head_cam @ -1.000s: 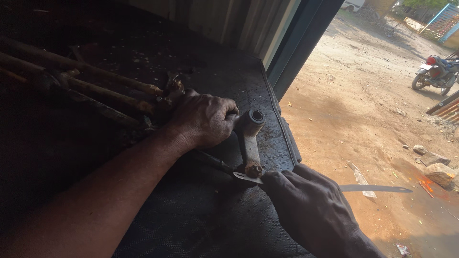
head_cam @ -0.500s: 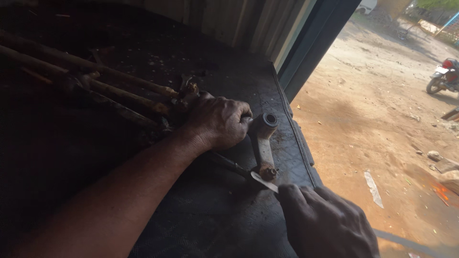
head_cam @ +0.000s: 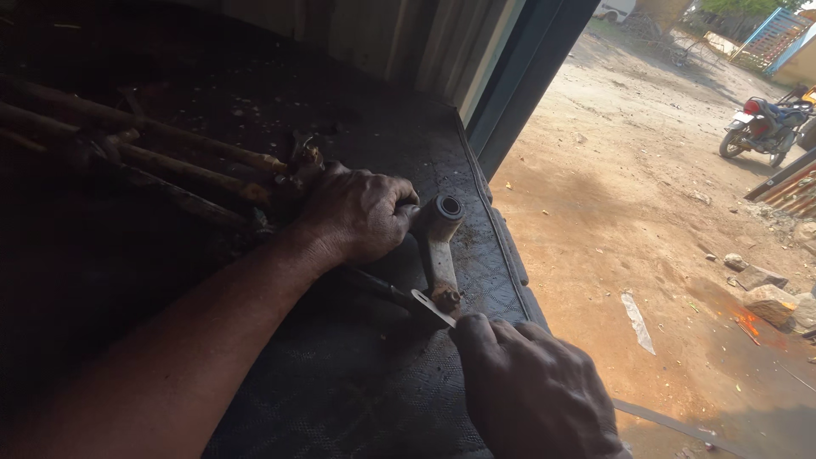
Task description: The person uses a flat metal scraper to remove rust and debris from a cylindrical metal part. They repeatedly scrape the surface, rotate the part, and clear away the loosened material by hand.
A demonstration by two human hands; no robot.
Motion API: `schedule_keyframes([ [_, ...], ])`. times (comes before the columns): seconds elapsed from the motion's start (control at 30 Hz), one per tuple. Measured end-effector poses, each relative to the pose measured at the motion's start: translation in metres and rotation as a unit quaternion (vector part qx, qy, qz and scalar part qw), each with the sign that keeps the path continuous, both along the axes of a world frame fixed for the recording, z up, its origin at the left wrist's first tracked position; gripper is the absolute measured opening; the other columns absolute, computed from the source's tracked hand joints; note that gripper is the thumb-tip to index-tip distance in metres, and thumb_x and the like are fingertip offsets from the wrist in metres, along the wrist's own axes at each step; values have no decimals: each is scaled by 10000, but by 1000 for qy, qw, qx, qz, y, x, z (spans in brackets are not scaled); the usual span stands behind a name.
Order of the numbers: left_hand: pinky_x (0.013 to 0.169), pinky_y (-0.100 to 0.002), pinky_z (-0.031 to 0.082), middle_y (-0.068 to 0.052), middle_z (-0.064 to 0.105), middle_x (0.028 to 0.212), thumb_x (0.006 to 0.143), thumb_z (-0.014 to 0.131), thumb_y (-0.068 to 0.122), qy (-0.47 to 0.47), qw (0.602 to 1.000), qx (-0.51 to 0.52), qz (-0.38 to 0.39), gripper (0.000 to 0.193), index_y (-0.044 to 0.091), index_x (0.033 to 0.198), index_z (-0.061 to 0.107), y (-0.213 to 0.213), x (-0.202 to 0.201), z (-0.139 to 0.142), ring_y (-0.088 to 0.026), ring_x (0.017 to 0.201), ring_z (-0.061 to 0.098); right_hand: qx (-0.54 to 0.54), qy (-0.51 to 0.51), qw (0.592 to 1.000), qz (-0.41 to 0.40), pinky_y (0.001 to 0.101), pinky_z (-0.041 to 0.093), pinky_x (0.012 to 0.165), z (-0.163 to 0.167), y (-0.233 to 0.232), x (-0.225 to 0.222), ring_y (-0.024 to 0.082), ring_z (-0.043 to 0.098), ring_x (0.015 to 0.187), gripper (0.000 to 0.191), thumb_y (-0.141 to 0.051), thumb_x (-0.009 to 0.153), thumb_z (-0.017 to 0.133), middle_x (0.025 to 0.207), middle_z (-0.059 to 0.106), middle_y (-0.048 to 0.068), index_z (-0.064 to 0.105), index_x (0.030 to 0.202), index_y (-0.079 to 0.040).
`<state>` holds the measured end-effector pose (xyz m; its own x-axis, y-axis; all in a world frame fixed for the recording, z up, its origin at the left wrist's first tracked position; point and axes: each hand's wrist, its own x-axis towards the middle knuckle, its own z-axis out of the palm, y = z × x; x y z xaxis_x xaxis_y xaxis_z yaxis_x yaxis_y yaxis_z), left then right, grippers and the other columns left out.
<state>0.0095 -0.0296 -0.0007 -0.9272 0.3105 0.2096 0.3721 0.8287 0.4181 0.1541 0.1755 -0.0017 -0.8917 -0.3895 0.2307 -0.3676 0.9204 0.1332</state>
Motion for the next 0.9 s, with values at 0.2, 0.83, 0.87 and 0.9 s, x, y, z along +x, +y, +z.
schedule_keyframes([
  [0.2, 1169, -431, 415, -44, 810, 1043, 1012, 527, 416, -43, 999, -5, 10, 354, 225, 1240, 719, -3, 2, 3, -205, 1050, 763, 2, 13, 1000, -14, 418, 597, 645, -9, 16, 6, 183, 741, 738, 67, -187, 958, 633, 742, 739, -6, 680, 1005, -192],
  [0.83, 1145, -517, 363, -21, 788, 1014, 970, 575, 412, 11, 1000, 3, -18, 333, 185, 1141, 750, -2, -9, -7, -216, 1032, 730, -246, -65, 961, -107, 372, 619, 613, 3, 37, -20, 180, 753, 738, 225, -152, 921, 599, 783, 776, 44, 715, 1113, -171],
  [0.87, 1149, -511, 368, -26, 790, 1014, 972, 577, 407, 12, 1000, 2, -18, 331, 185, 1150, 746, -2, -9, -7, -217, 1029, 734, -241, -21, 969, -44, 383, 602, 574, 7, 33, -21, 196, 737, 701, 209, -126, 885, 592, 741, 751, 63, 720, 1050, -133],
  [0.9, 1154, -505, 373, -30, 791, 1014, 974, 578, 402, 13, 1000, 0, -19, 330, 184, 1160, 743, -2, -9, -7, -218, 1026, 738, -245, -22, 969, -29, 383, 594, 560, 10, 29, -23, 188, 745, 672, 186, -155, 907, 590, 714, 744, 53, 719, 1039, -130],
])
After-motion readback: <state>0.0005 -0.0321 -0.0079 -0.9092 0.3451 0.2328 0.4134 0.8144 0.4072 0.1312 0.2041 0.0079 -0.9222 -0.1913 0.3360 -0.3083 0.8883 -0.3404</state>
